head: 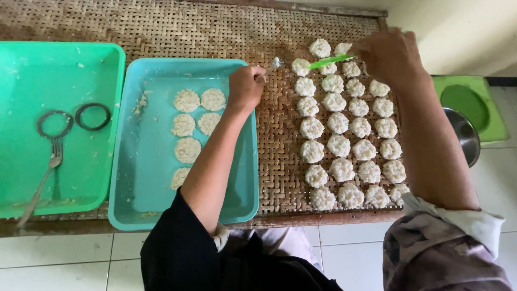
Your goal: Arranging and transferring small round dough pieces from a tray to a woven mat using a fork and spatula
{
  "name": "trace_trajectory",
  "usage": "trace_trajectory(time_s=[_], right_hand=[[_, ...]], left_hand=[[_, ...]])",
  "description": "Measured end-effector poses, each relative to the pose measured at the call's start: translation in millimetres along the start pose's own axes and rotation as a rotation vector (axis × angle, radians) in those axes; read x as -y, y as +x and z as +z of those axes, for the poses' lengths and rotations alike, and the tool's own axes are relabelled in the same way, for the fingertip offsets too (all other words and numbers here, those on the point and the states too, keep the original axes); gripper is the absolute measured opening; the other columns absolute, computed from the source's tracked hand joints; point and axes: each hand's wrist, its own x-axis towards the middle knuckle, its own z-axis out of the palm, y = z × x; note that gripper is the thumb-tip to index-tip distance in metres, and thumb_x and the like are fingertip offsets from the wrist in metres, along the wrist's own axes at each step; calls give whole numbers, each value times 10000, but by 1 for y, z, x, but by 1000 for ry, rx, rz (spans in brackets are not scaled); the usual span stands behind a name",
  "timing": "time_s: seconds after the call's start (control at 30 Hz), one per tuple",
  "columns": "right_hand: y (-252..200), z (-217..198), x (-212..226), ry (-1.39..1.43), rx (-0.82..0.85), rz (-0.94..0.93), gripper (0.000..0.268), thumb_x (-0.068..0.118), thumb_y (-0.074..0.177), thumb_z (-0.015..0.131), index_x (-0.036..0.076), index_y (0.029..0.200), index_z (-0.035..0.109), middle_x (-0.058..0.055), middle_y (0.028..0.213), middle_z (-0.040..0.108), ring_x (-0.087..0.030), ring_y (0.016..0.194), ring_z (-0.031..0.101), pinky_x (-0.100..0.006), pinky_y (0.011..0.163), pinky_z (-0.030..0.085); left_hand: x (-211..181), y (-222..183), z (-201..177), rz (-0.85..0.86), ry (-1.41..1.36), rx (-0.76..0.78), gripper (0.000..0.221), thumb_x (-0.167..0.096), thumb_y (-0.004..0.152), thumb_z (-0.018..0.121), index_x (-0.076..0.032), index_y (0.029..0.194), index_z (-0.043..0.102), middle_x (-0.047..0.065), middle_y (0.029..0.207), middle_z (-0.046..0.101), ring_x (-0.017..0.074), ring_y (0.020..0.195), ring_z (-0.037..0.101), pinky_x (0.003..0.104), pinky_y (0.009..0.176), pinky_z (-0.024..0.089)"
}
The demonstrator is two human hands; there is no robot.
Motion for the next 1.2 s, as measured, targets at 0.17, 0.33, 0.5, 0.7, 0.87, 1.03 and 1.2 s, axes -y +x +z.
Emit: trace_trajectory(time_s=[0.17, 0.33, 0.5, 0.7, 0.87, 1.03, 1.2], right_hand=[[-20, 30, -4, 310, 16, 126, 251, 201, 1151, 499, 192, 1255, 726, -106, 772, 706, -182, 488, 557, -333, 477, 514], [-21, 70, -11, 287, -6, 137, 248, 209, 1101, 556, 243, 1292, 711, -143, 786, 721, -194, 484, 600, -352, 467, 555], [-25, 44, -2, 685, -82, 201, 225, 137, 1108, 531, 104, 1236, 712, -134, 822, 689, -120, 434, 459, -252, 346, 419], [-24, 73, -6, 431, -176, 99, 243, 158, 983, 592, 288, 1109, 755, -138, 862, 744, -434, 835, 701, -546, 850, 544], [-23, 60, 6, 559, -155, 100, 214, 103, 1064, 579, 159, 1184, 747, -83, 773, 716, -120, 435, 510, -270, 392, 467], [-19, 72, 2, 479, -157, 39, 207, 71, 1064, 593, 139, 1168, 759, -118, 835, 732, -145, 484, 589, -258, 418, 541], [-35, 59, -12, 576, -87, 154, 232, 130, 1100, 542, 124, 1256, 714, -91, 829, 720, -102, 407, 467, -238, 321, 404]], left_hand=[[-13, -16, -16, -31, -10, -15, 257, -10, 919, 653, -43, 1159, 741, 147, 1142, 764, 218, 1003, 762, 303, 899, 631], [-9, -24, -31, 81, 14, -70, 269, 3, 879, 666, -22, 1132, 756, 137, 1092, 786, 195, 919, 780, 272, 831, 643], [-12, -25, -35, 112, 56, -102, 256, -18, 875, 670, -17, 1115, 761, 115, 1079, 792, 200, 934, 774, 303, 875, 616], [-14, -26, -20, 60, -38, -16, 254, -38, 947, 673, -9, 1186, 753, 207, 1124, 744, 358, 1094, 713, 421, 978, 580], [-15, -20, -11, 57, 41, -28, 266, -32, 907, 669, -9, 1163, 740, 154, 1113, 774, 213, 948, 775, 278, 855, 639], [-15, -22, -10, -2, 39, 3, 245, -49, 929, 661, -32, 1157, 748, 142, 1115, 775, 197, 904, 775, 268, 788, 648], [-9, -23, -15, 93, 29, -44, 279, -18, 888, 653, -6, 1148, 752, 143, 1078, 784, 194, 891, 772, 273, 802, 630]])
